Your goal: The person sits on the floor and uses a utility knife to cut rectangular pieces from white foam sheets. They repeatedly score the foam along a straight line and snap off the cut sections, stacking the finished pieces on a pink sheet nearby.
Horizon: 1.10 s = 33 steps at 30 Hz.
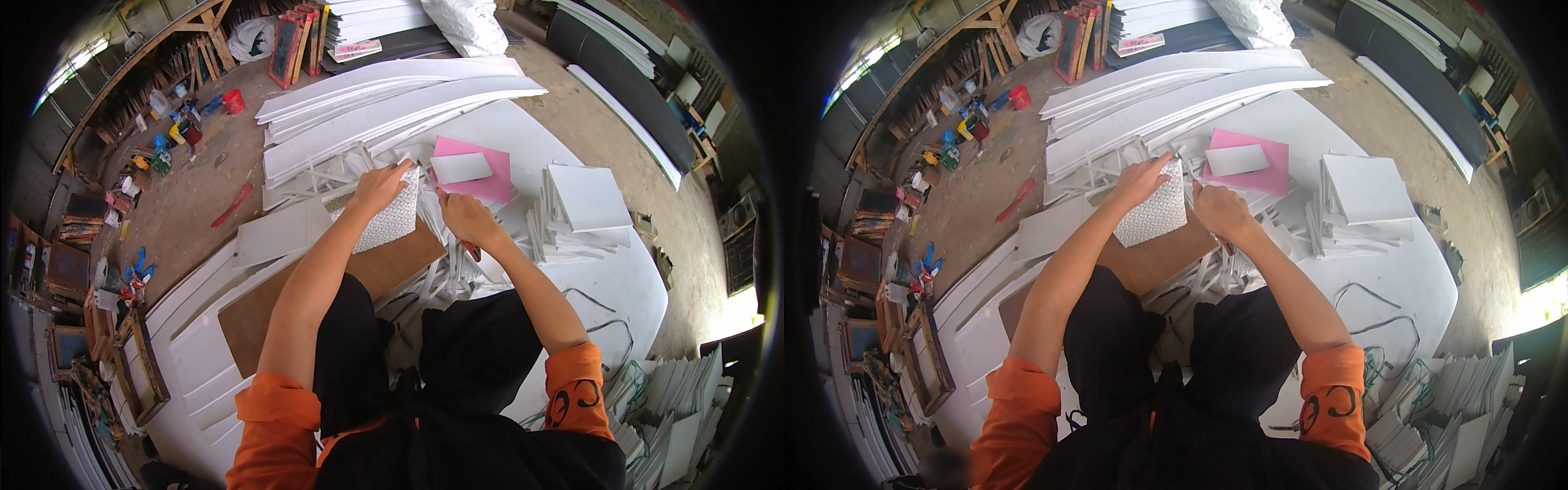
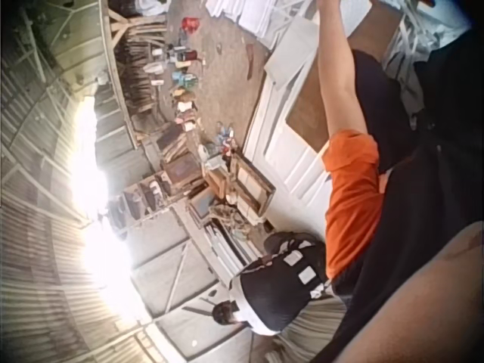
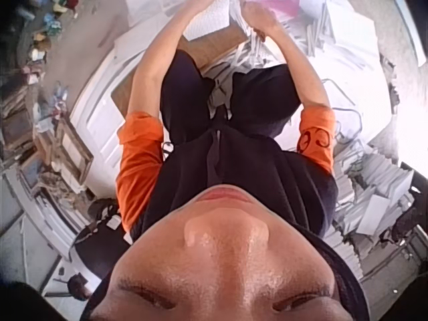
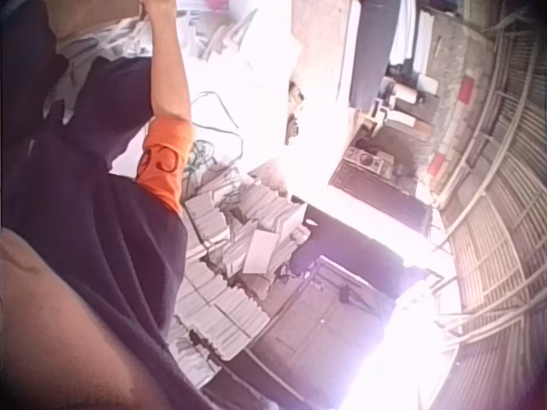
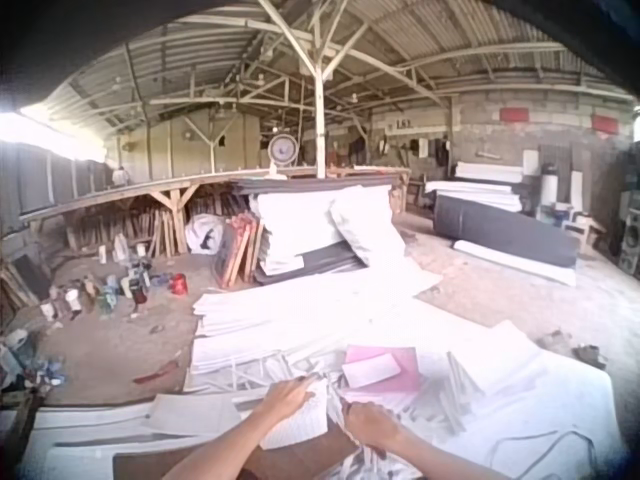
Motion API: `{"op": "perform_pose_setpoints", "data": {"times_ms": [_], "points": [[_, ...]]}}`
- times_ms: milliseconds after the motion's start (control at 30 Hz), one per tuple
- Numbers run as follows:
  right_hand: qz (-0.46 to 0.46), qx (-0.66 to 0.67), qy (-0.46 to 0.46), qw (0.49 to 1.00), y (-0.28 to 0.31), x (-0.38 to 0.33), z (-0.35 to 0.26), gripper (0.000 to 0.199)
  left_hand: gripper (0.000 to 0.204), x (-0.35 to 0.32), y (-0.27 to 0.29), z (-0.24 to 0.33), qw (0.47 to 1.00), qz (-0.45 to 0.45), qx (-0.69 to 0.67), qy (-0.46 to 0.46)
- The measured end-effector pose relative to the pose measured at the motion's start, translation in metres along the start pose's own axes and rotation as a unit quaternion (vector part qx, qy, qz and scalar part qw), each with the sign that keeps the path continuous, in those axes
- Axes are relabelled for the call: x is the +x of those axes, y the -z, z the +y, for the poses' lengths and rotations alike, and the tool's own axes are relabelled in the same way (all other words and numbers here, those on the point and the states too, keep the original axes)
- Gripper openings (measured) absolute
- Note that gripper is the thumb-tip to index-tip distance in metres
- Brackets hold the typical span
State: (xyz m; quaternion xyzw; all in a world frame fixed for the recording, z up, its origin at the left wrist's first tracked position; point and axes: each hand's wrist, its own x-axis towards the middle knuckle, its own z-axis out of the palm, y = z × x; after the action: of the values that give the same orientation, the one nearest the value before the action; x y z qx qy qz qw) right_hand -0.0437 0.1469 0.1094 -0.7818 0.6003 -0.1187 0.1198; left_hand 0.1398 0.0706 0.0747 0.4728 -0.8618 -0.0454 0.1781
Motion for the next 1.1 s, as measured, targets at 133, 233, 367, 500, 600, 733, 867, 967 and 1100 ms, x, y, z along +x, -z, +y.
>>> {"op": "perform_pose_setpoints", "data": {"times_ms": [133, 233, 367, 500, 600, 733, 867, 967, 1100], "points": [[-0.024, 0.006, -0.054, 0.998, 0.012, -0.005, -0.020, 0.050, 0.042, -0.002, 0.001, 0.002, 1.000, -0.008, -0.007, 0.006], [-0.035, 0.015, -0.077, 0.996, 0.013, -0.001, -0.024, 0.049, 0.042, 0.000, 0.003, 0.010, 1.000, -0.025, -0.009, 0.006], [-0.050, 0.046, -0.081, 0.994, 0.001, 0.020, -0.016, 0.049, 0.043, -0.001, -0.002, 0.010, 1.000, -0.006, -0.007, -0.012], [-0.076, 0.075, -0.082, 0.991, -0.008, 0.041, -0.010, 0.047, 0.045, -0.002, -0.007, 0.007, 0.999, 0.025, -0.014, -0.037], [-0.094, 0.117, -0.107, 0.983, -0.009, 0.046, -0.012, 0.045, 0.043, -0.001, -0.004, 0.005, 0.999, 0.026, -0.028, -0.020], [-0.068, 0.071, -0.100, 0.990, -0.013, 0.050, -0.015, 0.044, 0.033, 0.013, 0.003, 0.007, 0.999, -0.046, -0.026, -0.004], [-0.101, 0.086, -0.123, 0.983, -0.005, 0.051, -0.018, 0.046, 0.025, 0.019, -0.011, 0.001, 0.998, -0.041, -0.051, -0.018], [-0.108, 0.118, -0.151, 0.976, 0.010, 0.042, -0.024, 0.047, 0.024, 0.021, -0.013, -0.001, 0.997, -0.034, -0.052, -0.044], [-0.084, 0.087, -0.183, 0.976, 0.000, 0.029, -0.026, 0.048, 0.025, 0.023, -0.010, -0.002, 0.997, -0.043, -0.049, -0.037]]}}
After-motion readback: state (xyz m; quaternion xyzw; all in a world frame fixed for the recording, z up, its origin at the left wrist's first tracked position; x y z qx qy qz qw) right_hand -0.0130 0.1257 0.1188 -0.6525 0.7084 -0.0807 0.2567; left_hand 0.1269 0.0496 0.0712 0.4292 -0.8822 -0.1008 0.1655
